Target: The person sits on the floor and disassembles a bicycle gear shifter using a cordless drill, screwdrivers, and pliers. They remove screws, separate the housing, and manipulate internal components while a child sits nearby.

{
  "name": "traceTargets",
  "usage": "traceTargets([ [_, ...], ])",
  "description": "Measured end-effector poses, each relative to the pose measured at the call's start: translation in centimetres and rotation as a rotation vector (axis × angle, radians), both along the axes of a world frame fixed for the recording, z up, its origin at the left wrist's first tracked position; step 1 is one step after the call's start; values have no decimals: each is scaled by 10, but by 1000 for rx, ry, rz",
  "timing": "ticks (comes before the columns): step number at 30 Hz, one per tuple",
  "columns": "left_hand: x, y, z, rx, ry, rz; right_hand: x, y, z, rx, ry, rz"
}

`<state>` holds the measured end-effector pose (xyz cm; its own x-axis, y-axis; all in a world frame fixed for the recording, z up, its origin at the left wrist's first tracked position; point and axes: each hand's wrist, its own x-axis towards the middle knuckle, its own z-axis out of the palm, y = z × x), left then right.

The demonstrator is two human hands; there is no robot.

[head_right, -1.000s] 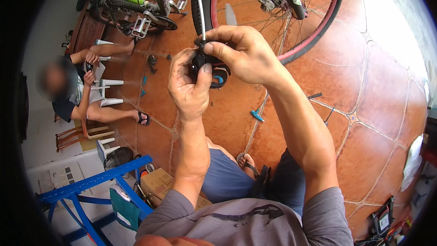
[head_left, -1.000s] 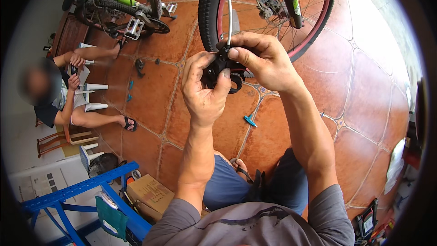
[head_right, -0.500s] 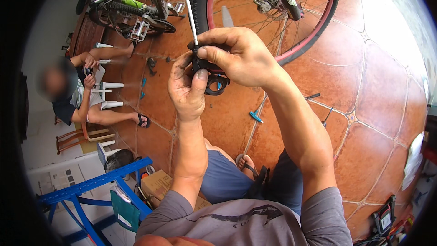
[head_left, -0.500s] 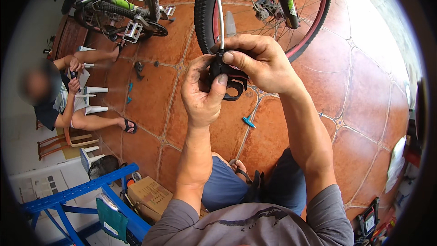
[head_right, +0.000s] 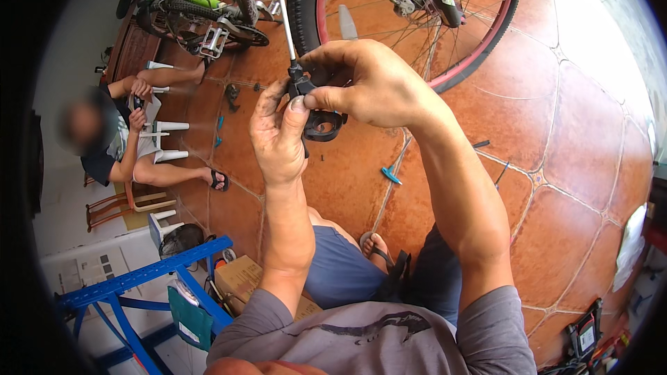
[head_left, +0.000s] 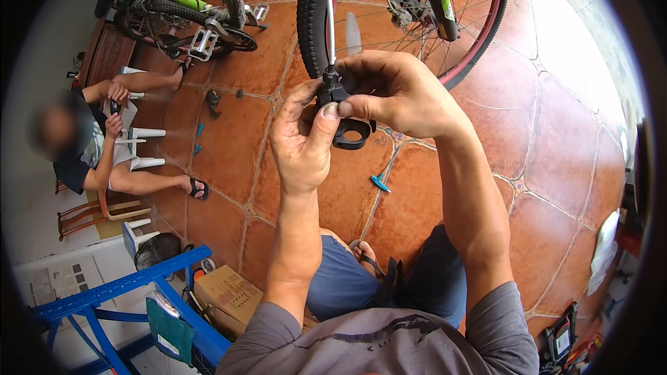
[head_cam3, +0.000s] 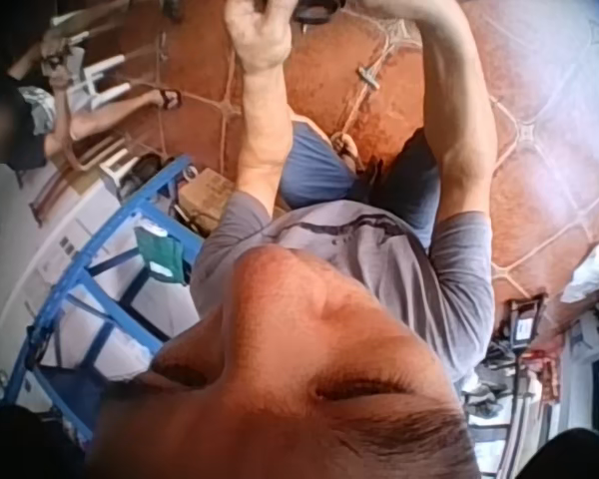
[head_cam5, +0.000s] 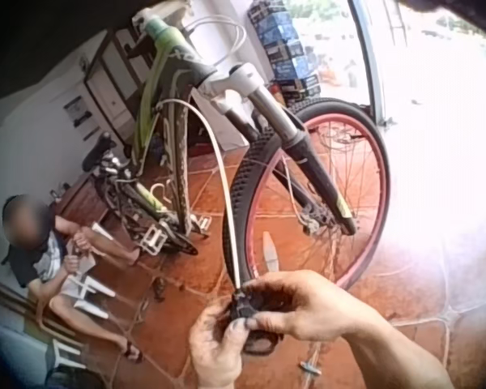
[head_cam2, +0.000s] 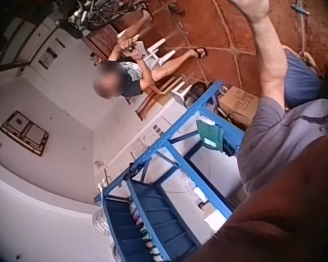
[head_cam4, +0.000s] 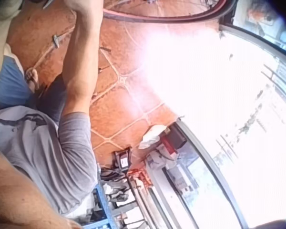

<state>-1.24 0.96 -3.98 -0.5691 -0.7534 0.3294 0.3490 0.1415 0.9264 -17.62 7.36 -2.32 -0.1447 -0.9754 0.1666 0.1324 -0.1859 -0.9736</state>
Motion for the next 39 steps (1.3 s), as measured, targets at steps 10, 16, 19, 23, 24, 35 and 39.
traceTargets([
  [10, -2, 4, 5, -23, -49, 58, -2, 3, -4, -18, 22, 1],
  [16, 0, 1, 4, -17, -65, 52, -6, 5, -2, 25, -14, 37],
  [19, -1, 1, 6, 44, -68, 43, -8, 2, -7, 12, -18, 49],
  [23, -3, 0, 0, 75, -61, 86, -4, -4, -13, -12, -20, 26],
  [24, -2, 0, 0, 77, -66, 83, -6, -2, -10, 6, -30, 45],
  [35, -4, 4, -3, 22, -21, 66, -8, 1, -10, -10, 41, 34],
  [39, -5, 2, -5, 0, -16, 64, -8, 2, -9, -17, 33, 33],
])
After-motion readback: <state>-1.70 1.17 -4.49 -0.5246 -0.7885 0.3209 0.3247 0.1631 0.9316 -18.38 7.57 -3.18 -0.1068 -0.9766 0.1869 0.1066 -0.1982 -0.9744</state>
